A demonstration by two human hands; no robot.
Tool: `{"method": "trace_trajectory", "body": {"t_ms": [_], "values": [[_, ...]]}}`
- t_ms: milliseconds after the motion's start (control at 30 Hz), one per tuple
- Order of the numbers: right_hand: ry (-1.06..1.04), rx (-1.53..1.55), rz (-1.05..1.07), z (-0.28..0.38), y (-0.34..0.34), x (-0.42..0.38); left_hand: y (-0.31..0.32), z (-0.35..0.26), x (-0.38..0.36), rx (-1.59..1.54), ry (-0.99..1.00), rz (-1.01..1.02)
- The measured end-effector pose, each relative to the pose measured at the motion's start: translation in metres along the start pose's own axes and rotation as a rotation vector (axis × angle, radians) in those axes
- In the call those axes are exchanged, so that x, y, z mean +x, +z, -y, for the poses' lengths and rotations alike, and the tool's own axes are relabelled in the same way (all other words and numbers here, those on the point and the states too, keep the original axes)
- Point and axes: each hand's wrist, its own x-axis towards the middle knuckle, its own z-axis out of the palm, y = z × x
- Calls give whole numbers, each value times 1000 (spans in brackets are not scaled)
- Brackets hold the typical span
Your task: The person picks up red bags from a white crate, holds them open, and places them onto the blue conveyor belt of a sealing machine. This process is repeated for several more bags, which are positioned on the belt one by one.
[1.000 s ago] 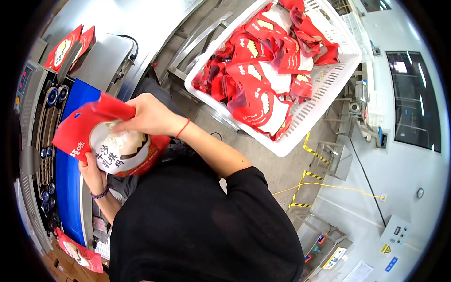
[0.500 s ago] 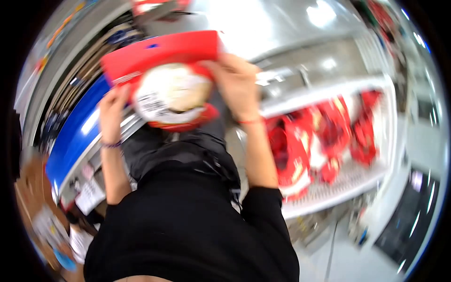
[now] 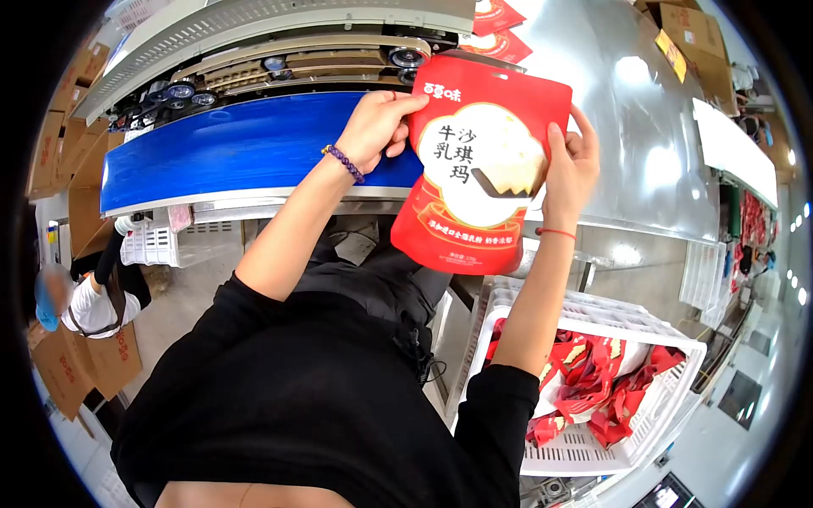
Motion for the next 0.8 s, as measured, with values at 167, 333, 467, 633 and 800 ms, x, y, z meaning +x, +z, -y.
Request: {"method": "trace_trajectory", "body": {"t_ms": [167, 333, 467, 633, 800], "values": [[65, -109, -29, -9, 5, 9, -9, -7, -7, 92, 13, -21], [24, 55, 59, -34, 19, 21, -27, -23, -36, 488, 212, -206], [129, 41, 122, -15, 20, 8, -38, -18, -63, 758, 563, -482], [-17, -13, 123, 11, -13, -37, 0, -33, -167, 701, 889, -538], [-185, -757, -280, -28, -111, -115, 29, -18, -197, 674, 1271, 15]]}}
